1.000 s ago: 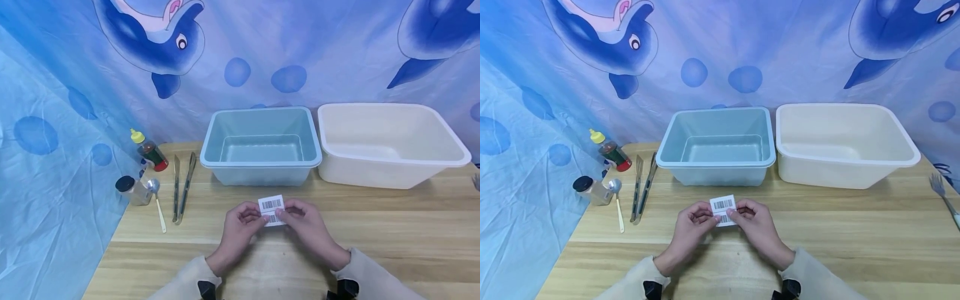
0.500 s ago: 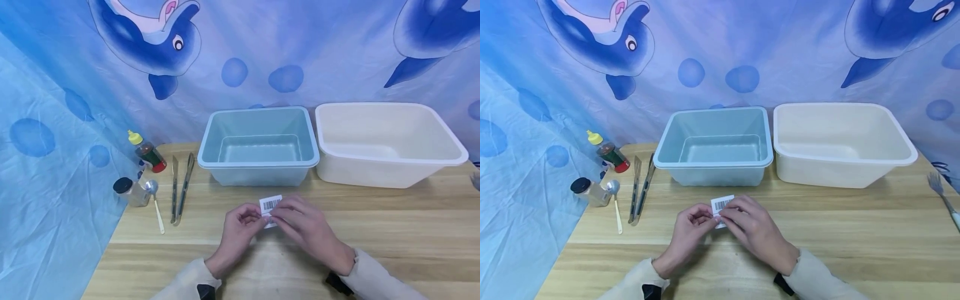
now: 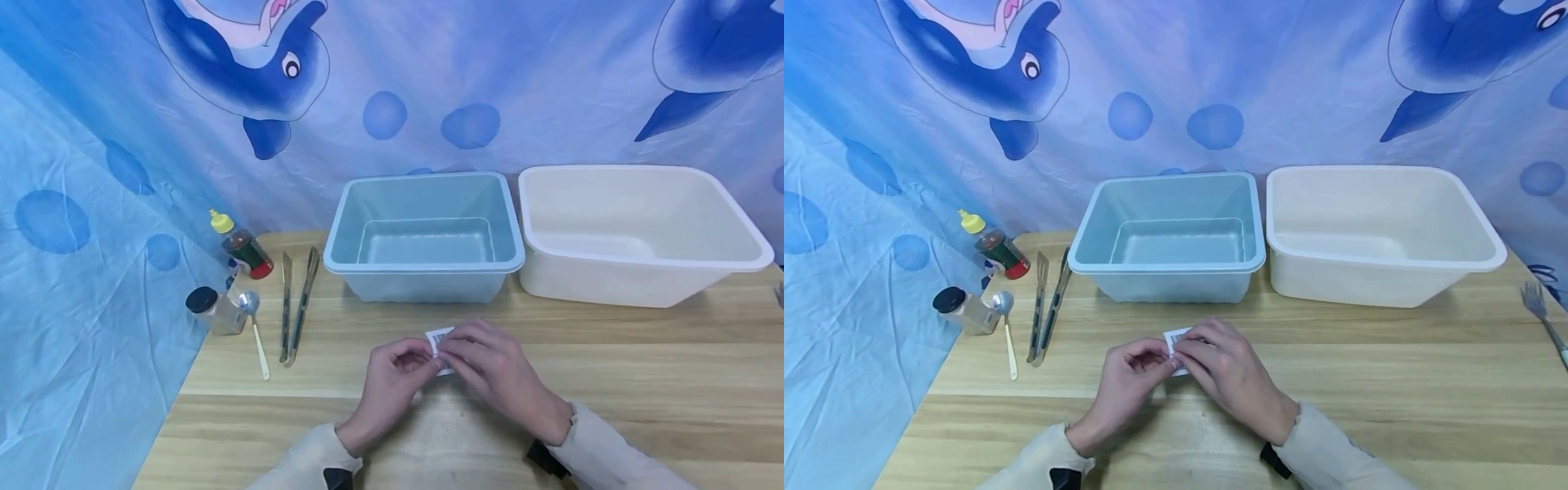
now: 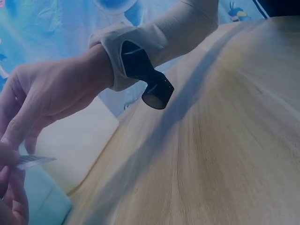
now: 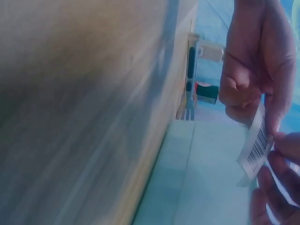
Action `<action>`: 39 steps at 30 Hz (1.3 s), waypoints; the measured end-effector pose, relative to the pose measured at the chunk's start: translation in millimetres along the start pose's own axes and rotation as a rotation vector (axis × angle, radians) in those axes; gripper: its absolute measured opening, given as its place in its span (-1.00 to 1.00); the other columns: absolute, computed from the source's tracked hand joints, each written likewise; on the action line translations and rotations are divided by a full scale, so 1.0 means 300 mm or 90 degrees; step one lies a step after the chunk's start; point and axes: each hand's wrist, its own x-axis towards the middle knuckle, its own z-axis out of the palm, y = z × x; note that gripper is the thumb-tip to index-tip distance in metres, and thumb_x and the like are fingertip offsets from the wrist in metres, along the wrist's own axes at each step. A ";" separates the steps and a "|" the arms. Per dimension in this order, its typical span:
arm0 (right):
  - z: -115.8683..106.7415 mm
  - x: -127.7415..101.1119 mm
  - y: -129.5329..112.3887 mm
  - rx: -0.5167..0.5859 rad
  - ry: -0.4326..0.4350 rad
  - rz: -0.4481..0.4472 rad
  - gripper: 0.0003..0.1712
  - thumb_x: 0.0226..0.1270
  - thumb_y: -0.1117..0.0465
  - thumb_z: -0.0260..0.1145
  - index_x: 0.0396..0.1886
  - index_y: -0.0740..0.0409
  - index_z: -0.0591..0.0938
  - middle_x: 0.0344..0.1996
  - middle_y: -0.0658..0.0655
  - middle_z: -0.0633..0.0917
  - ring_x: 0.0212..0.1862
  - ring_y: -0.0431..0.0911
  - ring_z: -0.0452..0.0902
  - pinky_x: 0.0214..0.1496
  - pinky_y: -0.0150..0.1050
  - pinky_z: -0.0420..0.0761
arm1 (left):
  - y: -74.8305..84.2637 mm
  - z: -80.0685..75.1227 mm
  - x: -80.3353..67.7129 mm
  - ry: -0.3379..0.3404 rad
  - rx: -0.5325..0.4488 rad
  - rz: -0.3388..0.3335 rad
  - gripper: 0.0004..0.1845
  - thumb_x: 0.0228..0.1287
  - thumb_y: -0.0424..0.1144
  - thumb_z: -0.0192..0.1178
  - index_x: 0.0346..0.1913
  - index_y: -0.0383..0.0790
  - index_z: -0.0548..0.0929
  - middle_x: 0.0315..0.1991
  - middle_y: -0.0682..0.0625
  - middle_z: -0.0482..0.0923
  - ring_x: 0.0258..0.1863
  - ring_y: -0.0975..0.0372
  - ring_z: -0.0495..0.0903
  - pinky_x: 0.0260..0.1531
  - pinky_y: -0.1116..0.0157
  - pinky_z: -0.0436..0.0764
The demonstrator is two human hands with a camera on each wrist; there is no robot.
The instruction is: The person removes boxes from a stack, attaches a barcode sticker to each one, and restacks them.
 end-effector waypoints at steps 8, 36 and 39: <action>0.005 -0.011 -0.002 0.030 -0.024 0.030 -0.90 0.22 0.23 0.39 -0.29 0.11 0.75 -0.29 -0.03 0.73 -0.16 -0.15 0.62 0.04 -0.46 0.54 | -0.004 -0.002 -0.007 -0.008 0.033 0.052 -0.88 0.10 -0.40 0.37 -0.28 -0.34 0.72 -0.32 -0.21 0.70 -0.39 0.34 0.64 -0.32 0.36 0.69; -0.005 -0.042 0.020 0.001 0.014 0.135 -0.82 0.03 0.46 0.40 -0.40 0.13 0.67 -0.43 -0.01 0.72 -0.42 -0.24 0.61 -0.40 -0.53 0.59 | -0.031 -0.010 -0.023 -0.039 0.094 -0.033 -0.90 0.11 -0.34 0.38 -0.30 -0.25 0.71 -0.38 -0.15 0.67 -0.58 0.37 0.47 -0.57 0.51 0.47; -0.004 -0.043 0.022 0.015 0.011 0.163 -0.81 0.03 0.47 0.40 -0.40 0.12 0.68 -0.43 -0.02 0.72 -0.42 -0.27 0.60 -0.40 -0.53 0.59 | -0.036 -0.015 -0.025 -0.037 0.093 -0.037 -0.90 0.11 -0.32 0.38 -0.30 -0.24 0.71 -0.38 -0.14 0.68 -0.58 0.37 0.47 -0.57 0.51 0.47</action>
